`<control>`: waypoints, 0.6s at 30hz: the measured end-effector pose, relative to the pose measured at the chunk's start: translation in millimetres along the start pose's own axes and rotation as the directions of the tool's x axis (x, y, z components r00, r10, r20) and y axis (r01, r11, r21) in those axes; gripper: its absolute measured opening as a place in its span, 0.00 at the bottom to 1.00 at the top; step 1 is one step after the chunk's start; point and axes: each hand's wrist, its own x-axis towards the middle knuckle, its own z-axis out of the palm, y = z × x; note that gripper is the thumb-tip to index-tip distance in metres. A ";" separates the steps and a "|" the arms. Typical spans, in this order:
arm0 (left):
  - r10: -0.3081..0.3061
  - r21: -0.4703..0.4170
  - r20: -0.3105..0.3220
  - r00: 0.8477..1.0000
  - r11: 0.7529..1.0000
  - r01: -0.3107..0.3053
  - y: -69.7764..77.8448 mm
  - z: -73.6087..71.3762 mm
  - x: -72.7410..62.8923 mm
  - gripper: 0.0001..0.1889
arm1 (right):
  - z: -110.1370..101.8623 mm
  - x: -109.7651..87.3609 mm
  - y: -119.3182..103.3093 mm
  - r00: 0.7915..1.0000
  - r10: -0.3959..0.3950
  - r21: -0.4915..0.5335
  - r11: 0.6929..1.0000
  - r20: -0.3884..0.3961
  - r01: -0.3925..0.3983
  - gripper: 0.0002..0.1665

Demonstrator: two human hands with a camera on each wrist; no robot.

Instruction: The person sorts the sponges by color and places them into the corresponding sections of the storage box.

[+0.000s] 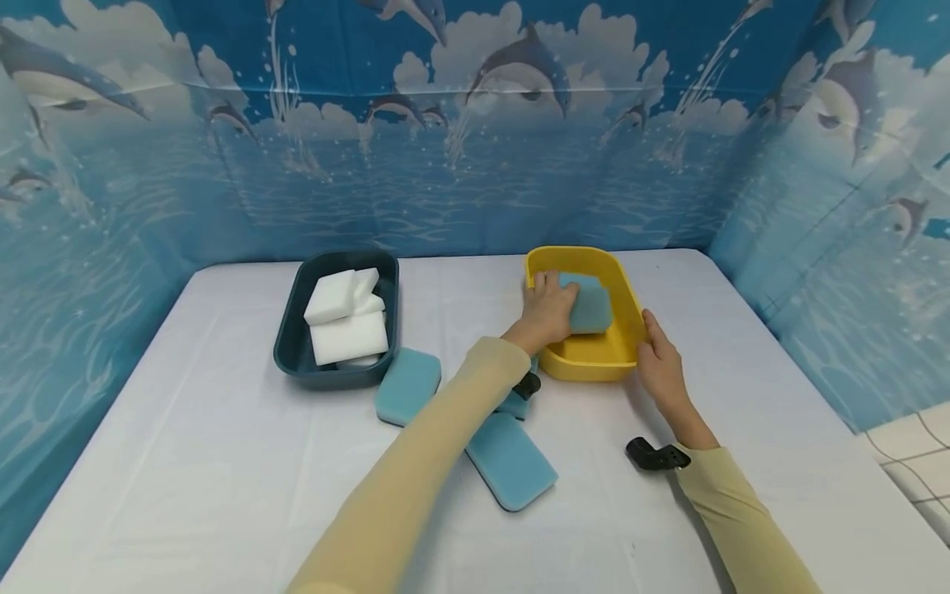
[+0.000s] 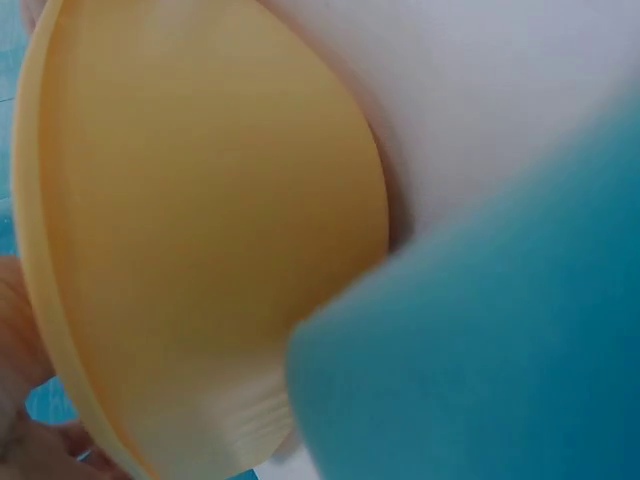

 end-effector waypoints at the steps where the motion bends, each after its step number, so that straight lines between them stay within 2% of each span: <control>1: 0.011 -0.018 -0.002 1.000 1.000 -0.011 -2.2 0.0 -0.6 0.30 | 0.3 -0.1 0.4 1.000 -0.006 0.000 1.000 0.001 0.006 0.33; 4: 0.039 -0.067 -0.012 0.999 0.997 -0.040 -7.1 -2.9 -3.2 0.34 | -0.1 0.3 0.8 1.000 -0.017 -0.001 1.000 0.001 0.017 0.33; 9: 0.053 -0.115 -0.028 0.998 0.992 -0.056 -7.6 -9.3 -6.7 0.37 | -0.4 0.3 -0.3 1.000 -0.020 0.009 1.000 -0.010 0.020 0.33; 18: 0.063 -0.135 -0.010 0.998 0.989 -0.064 -6.8 -12.5 -11.7 0.38 | 1.4 0.2 -0.4 1.000 -0.014 0.012 1.000 -0.008 0.014 0.33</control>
